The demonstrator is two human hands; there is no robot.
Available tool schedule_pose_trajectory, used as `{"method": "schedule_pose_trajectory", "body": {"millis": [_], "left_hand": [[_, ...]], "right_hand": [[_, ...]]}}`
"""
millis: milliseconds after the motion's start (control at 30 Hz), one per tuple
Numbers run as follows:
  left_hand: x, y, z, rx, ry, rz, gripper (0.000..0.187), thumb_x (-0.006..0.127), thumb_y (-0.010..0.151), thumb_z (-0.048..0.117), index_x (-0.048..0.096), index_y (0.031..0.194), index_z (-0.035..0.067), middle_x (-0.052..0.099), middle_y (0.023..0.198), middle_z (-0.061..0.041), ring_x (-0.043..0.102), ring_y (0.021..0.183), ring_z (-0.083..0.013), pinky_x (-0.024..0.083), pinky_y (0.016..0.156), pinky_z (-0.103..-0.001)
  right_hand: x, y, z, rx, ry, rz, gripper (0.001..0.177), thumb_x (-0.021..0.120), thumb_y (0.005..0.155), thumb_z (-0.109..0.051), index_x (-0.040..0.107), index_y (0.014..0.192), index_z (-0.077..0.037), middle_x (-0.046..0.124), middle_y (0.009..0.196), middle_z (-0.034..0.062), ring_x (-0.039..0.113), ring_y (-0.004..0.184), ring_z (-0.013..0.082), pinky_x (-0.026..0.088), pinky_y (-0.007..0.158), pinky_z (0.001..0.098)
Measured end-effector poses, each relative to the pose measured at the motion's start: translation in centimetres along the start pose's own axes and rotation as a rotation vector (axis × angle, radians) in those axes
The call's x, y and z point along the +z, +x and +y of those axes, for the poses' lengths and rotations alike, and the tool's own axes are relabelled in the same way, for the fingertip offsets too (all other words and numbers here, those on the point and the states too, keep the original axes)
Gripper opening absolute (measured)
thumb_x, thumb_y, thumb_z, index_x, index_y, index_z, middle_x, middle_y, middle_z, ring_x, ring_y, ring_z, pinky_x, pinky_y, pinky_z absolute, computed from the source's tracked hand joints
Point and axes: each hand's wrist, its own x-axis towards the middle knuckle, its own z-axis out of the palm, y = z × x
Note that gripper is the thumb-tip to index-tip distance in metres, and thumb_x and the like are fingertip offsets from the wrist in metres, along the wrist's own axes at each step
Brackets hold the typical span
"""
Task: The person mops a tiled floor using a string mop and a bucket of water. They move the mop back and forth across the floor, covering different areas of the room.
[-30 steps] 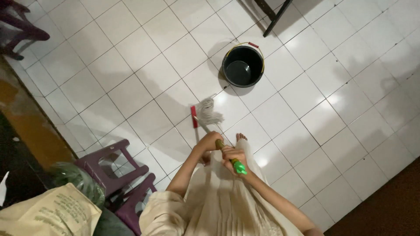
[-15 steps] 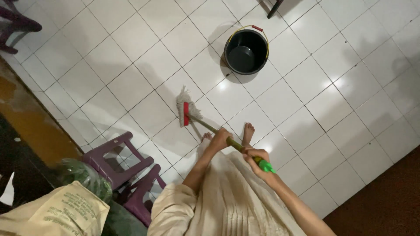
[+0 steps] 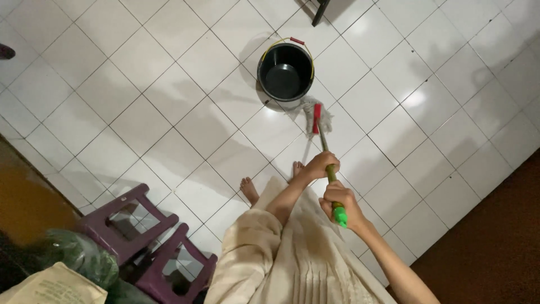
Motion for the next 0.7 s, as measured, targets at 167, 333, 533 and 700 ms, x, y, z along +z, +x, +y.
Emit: {"method": "schedule_pose_trajectory", "body": {"millis": [167,333,533,700], "left_hand": [[-1.6,-1.6,0.9,-0.084,-0.037,-0.033,0.032,0.064,0.075,0.012,0.042,0.053,0.014,0.049,0.048,-0.004,0.049,0.053,-0.0242,0.044,0.064,-0.037],[-6.1,-9.0,2.5,-0.218,0.062,-0.010,0.036,0.065,0.077,0.024,0.042,0.051,0.021,0.049,0.047,0.004,0.048,0.048,-0.0190,0.042,0.056,-0.034],[-12.0,-21.1,0.9,-0.418,0.162,-0.032,0.031,0.068,0.075,0.020,0.045,0.054,0.013,0.054,0.050,-0.004,0.055,0.053,-0.0255,0.046,0.060,-0.037],[-18.0,-27.0,5.6,-0.804,0.306,-0.017,0.010,0.070,0.072,0.005,0.069,0.064,0.011,0.068,0.060,-0.008,0.069,0.067,-0.0313,0.054,0.070,-0.040]], "right_hand": [[-0.1,0.8,-0.1,-0.058,0.084,-0.018,0.045,0.067,0.093,-0.006,0.045,0.054,-0.014,0.042,0.049,0.0039,0.044,0.043,0.0280,0.050,0.066,0.0375],[4.4,2.5,-1.3,-0.105,0.240,-0.080,0.048,0.067,0.096,-0.013,0.047,0.053,-0.014,0.045,0.049,0.0030,0.045,0.042,0.0264,0.049,0.067,0.0379],[13.7,4.4,-2.4,-0.139,0.464,-0.093,0.046,0.069,0.095,-0.005,0.049,0.054,-0.009,0.044,0.050,0.0066,0.044,0.042,0.0297,0.049,0.066,0.0423],[19.7,5.6,-2.7,-0.030,0.578,-0.154,0.043,0.067,0.095,-0.003,0.052,0.055,-0.007,0.052,0.052,0.0091,0.045,0.047,0.0274,0.046,0.063,0.0386]]}}
